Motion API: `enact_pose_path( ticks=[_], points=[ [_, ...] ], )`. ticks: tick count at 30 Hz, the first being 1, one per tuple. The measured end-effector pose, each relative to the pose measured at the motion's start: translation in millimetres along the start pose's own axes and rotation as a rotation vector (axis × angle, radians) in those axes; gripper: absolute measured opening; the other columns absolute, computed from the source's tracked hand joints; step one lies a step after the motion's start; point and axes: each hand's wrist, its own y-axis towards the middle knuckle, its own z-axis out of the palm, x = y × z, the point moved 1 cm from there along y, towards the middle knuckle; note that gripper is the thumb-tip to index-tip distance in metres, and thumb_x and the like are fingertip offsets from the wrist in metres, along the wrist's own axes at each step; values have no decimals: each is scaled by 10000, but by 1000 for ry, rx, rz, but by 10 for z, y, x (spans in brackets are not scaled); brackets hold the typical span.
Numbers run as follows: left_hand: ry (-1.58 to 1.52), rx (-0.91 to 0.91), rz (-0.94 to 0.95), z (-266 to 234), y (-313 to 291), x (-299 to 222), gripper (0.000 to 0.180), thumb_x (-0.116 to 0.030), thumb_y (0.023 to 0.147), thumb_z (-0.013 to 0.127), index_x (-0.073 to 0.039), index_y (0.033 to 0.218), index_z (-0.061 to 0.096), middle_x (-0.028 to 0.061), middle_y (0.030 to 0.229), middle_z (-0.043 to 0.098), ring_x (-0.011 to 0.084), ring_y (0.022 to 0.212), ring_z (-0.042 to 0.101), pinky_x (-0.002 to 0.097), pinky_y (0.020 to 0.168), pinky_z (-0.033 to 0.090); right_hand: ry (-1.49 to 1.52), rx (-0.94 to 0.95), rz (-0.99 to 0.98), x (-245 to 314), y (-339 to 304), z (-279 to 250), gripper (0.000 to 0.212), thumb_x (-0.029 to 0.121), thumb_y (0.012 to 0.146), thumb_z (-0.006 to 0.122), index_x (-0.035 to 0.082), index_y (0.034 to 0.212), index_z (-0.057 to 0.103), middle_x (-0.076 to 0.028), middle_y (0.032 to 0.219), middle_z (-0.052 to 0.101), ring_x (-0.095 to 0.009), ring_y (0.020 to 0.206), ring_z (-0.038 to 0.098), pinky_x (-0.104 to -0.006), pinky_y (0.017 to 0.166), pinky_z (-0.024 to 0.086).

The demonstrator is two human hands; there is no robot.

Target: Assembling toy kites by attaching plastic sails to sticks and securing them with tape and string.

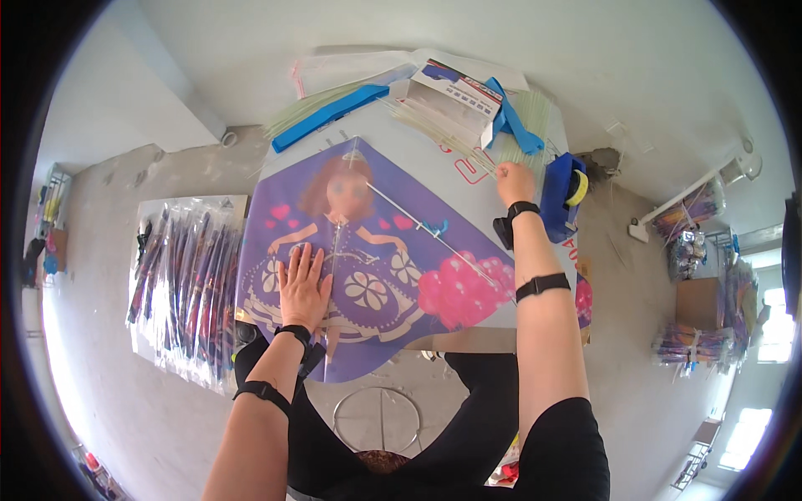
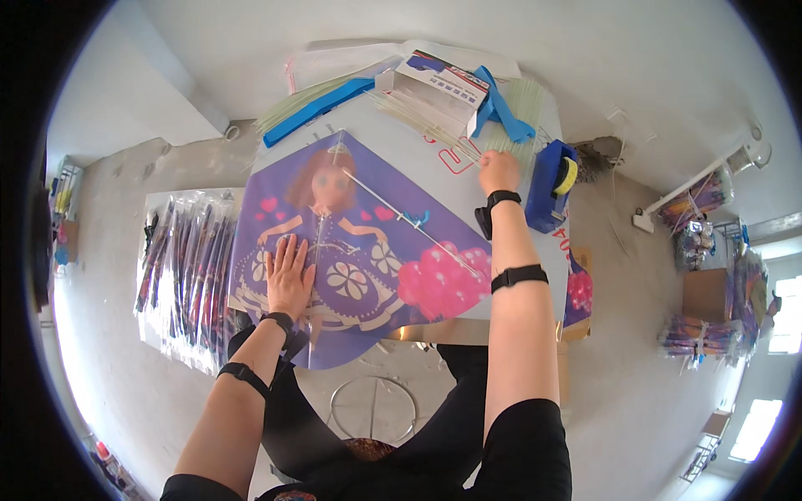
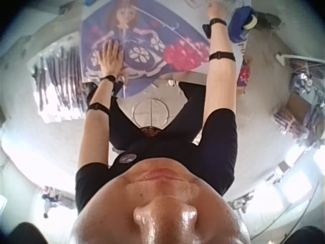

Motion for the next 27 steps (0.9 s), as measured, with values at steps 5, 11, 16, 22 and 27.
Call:
enact_pose_path(
  ticks=[5,11,16,22,27],
  points=[
    [-22,4,-2,-19,10,6,518,-359,930,439,-166,1406,377,60,1492,292,251,1395,217,471,1144,112,-99,109,38,-74,286,238,89,140,781,617,130,803,702,-131,879,634,-336,858,603,-439,732,490],
    [-27,-11,13,-23,15,19,516,-351,927,449,-158,1402,382,63,1487,302,258,1391,229,478,1139,124,20,125,99,-76,261,150,78,124,774,613,100,782,687,-138,861,627,-347,831,606,-443,701,479],
    [-31,-22,17,17,-2,30,509,-350,923,458,-153,1389,402,70,1476,322,264,1385,243,479,1136,132,139,-149,37,109,-398,-273,56,78,796,585,39,785,624,-161,779,602,-350,770,591,-420,664,467],
    [0,-49,19,77,-3,26,521,-360,925,450,-165,1404,391,63,1492,303,253,1392,231,468,1139,127,350,-24,85,365,-1751,-693,34,72,809,628,47,805,605,-132,784,584,-338,753,583,-396,651,469],
    [56,-1,23,119,0,9,520,-346,937,430,-143,1413,371,67,1498,290,256,1399,214,464,1139,120,266,3,160,176,-2072,-728,53,75,788,635,43,773,595,-118,774,581,-331,754,571,-406,656,460]
  ],
)
